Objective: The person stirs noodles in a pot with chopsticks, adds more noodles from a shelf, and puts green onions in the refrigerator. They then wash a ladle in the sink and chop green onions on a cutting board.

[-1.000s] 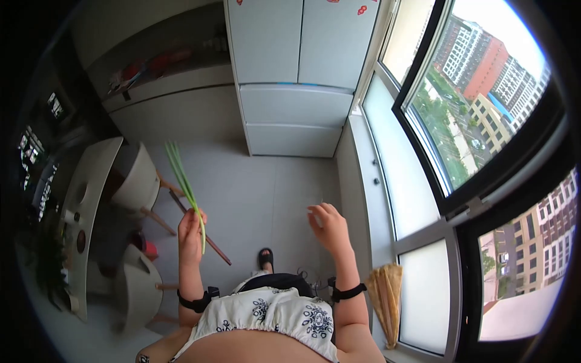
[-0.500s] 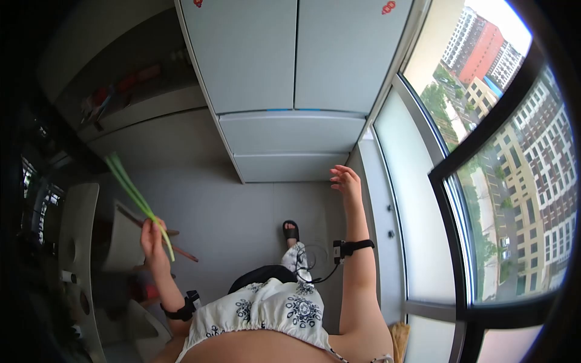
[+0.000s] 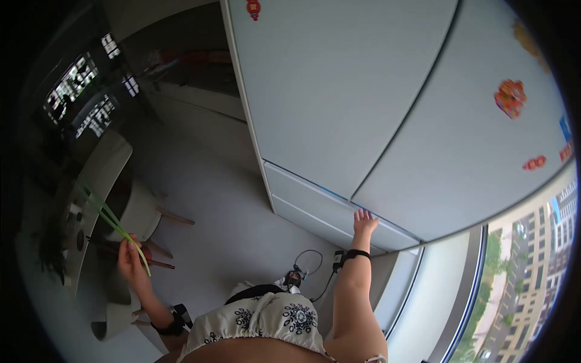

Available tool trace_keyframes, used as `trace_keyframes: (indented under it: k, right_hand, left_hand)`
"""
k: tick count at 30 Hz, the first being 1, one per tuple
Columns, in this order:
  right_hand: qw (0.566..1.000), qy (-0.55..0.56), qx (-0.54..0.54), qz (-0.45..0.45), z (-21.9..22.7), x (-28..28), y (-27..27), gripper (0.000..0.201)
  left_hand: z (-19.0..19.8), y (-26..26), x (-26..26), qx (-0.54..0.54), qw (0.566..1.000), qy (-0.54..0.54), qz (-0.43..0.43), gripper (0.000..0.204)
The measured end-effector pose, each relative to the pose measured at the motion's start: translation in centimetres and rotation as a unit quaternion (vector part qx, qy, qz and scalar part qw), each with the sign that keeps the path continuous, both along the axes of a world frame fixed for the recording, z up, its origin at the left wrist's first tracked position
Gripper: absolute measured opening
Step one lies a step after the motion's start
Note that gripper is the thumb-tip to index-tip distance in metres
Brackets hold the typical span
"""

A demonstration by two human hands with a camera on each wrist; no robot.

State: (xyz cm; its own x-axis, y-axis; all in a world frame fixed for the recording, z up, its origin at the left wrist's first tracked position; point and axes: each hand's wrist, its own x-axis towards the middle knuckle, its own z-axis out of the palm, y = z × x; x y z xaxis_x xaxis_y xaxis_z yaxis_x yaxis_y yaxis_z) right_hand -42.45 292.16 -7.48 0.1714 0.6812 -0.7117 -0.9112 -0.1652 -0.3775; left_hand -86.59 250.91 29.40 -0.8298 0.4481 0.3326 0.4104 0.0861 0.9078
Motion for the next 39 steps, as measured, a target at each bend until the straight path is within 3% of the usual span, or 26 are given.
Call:
trace_keyframes:
  k: [2,5,8,11,16,19,24,26,29,32,33,35,39]
  right_hand:
    - [0.999,0.008,-0.038,-0.017,0.6,-0.6,1.4,0.076]
    - [0.999,0.027,-0.018,0.000,-2.2,-0.8,2.1,0.075]
    - [0.998,0.044,0.044,0.032,-1.9,-1.0,1.9,0.072]
    - [0.995,0.006,0.057,0.083,-1.0,-0.4,1.1,0.073]
    - [0.996,-0.009,0.038,0.085,-0.8,0.0,1.2,0.085]
    - [0.999,-0.019,0.006,0.039,-0.9,-0.8,1.3,0.096]
    - [0.994,-0.079,-0.069,0.038,-1.0,-1.0,0.6,0.092]
    - [0.983,-0.144,-0.075,0.082,-1.2,-0.3,-1.2,0.087]
    - [0.980,-0.163,-0.085,0.073,-1.4,0.4,-5.4,0.086]
    - [0.966,-0.205,-0.067,0.142,0.8,1.2,-12.0,0.088]
    - [0.969,-0.203,-0.079,0.115,2.2,1.3,-14.4,0.088]
    - [0.954,-0.241,-0.101,0.146,5.3,1.5,-19.1,0.085]
    - [0.942,-0.321,-0.084,0.045,8.8,3.9,-26.5,0.083]
  left_hand:
    - [0.0,0.6,0.1,-0.004,1.000,0.013,0.012,0.031]
    - [-0.9,2.2,-0.9,0.014,1.000,-0.011,-0.017,0.031]
    - [0.7,4.2,-0.5,-0.046,0.997,0.045,-0.030,0.028]
    - [0.4,6.1,-0.8,0.000,0.997,0.024,-0.073,0.027]
    - [0.1,8.0,-1.9,-0.023,0.987,-0.027,-0.158,0.025]
    - [-0.4,9.5,-2.9,-0.009,0.982,0.026,-0.186,0.022]
    - [0.1,11.8,-3.8,-0.042,0.970,0.047,-0.237,0.020]
    - [-0.3,12.8,-4.3,-0.045,0.963,0.045,-0.262,0.020]
    - [-0.4,14.2,-4.0,-0.066,0.946,0.032,-0.316,0.019]
    - [-0.9,15.7,-3.1,-0.069,0.920,-0.034,-0.384,0.019]
    - [-1.3,16.2,-2.6,-0.059,0.911,-0.038,-0.407,0.018]
    - [-1.9,17.3,-2.0,-0.054,0.889,-0.046,-0.453,0.018]
    - [-2.0,19.2,0.6,-0.065,0.832,0.040,-0.550,0.019]
